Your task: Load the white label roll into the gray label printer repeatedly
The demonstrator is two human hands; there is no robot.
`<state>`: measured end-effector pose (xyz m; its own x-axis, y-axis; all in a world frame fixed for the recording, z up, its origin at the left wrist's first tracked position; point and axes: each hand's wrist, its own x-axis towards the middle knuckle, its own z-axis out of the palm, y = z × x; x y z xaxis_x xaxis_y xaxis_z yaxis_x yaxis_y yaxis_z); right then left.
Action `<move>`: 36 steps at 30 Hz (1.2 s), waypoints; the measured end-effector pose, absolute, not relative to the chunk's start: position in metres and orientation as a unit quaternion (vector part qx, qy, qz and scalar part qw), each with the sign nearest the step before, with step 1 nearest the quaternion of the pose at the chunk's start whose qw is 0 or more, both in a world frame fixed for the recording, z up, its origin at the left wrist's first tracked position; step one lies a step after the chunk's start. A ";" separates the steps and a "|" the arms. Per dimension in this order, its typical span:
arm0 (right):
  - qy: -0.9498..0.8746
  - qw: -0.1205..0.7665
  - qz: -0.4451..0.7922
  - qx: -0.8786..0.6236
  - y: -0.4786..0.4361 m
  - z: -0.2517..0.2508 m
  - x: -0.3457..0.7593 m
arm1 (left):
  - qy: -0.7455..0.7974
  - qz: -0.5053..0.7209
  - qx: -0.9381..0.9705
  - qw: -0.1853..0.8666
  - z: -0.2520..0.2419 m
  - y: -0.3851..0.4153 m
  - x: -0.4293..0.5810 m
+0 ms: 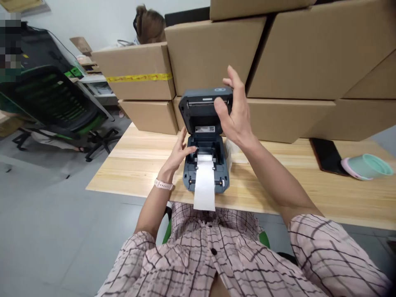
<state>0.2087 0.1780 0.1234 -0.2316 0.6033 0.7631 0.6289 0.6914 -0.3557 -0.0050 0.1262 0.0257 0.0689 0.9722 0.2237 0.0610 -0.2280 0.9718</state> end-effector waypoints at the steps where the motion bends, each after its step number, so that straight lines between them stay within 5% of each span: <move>1: -0.780 0.480 -0.011 -0.401 0.189 0.127 0.207 | 0.435 0.496 0.580 0.478 0.021 0.130 -0.005; 8: -0.779 0.468 -0.084 -0.409 0.182 0.117 0.205 | 0.424 0.486 0.535 0.545 0.003 0.124 -0.002; 14: -0.943 0.014 0.015 -0.333 0.157 0.088 0.195 | 0.432 0.476 0.546 0.537 0.000 0.129 -0.004; 21: -0.945 -0.142 0.078 -0.283 0.170 0.078 0.175 | 0.411 0.461 0.546 0.566 0.001 0.130 -0.013; 28: -0.943 -0.139 0.179 -0.243 0.177 0.085 0.185 | 0.393 0.465 0.548 0.573 0.005 0.130 -0.017; 33: -0.890 0.101 0.418 -0.151 0.176 0.114 0.245 | 0.406 0.473 0.543 0.562 0.005 0.128 -0.012; 36: -0.848 0.207 0.442 -0.205 0.168 0.123 0.305 | 0.411 0.476 0.543 0.557 0.006 0.125 -0.010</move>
